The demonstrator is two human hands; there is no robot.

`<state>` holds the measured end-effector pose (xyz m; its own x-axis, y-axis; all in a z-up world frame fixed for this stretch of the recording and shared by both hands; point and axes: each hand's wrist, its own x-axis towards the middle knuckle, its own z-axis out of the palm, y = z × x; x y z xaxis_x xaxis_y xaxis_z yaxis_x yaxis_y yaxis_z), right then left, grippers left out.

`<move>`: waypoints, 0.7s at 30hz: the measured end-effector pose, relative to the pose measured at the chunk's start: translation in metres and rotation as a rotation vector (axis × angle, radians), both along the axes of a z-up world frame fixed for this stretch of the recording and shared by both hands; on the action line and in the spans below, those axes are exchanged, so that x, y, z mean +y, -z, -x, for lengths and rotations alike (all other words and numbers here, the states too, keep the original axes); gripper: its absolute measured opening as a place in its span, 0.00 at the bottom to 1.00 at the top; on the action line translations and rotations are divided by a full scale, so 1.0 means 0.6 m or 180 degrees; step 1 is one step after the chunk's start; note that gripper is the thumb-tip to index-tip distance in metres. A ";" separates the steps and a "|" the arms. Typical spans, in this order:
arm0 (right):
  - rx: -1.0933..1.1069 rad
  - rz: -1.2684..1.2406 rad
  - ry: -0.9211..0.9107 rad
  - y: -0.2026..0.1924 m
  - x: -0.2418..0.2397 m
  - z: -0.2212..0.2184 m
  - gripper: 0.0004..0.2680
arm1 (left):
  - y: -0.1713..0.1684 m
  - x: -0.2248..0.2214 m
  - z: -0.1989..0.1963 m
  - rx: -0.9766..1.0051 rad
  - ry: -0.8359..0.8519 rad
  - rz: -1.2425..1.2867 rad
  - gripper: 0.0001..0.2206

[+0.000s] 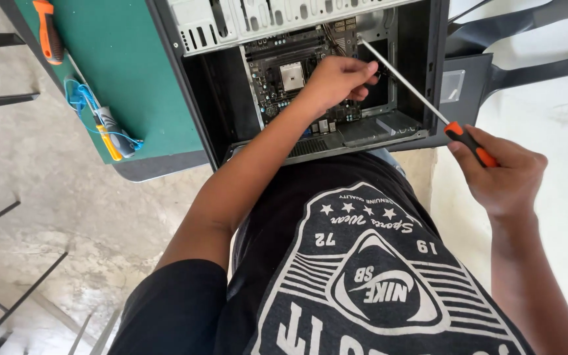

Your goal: Using a screwdriver to remove a CPU cooler from a motherboard inside a computer case.

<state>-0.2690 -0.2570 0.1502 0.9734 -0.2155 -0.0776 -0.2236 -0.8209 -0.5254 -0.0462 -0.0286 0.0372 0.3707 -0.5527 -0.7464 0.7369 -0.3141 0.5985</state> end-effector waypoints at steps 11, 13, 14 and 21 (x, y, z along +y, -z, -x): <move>0.0562 0.0460 0.0047 -0.063 0.017 0.005 0.09 | 0.023 -0.016 0.032 0.0665 -0.0413 0.0011 0.15; 0.0680 0.0754 -0.0213 -0.093 0.019 -0.001 0.08 | 0.036 -0.011 0.044 0.0703 0.0219 -0.0043 0.12; 0.0693 0.0750 -0.0190 -0.101 0.021 -0.006 0.08 | 0.026 -0.004 0.037 0.0712 0.0244 -0.0047 0.12; 0.1093 0.2403 -0.0979 -0.128 0.038 -0.042 0.04 | -0.020 0.014 -0.012 -0.0136 0.1964 -0.1079 0.10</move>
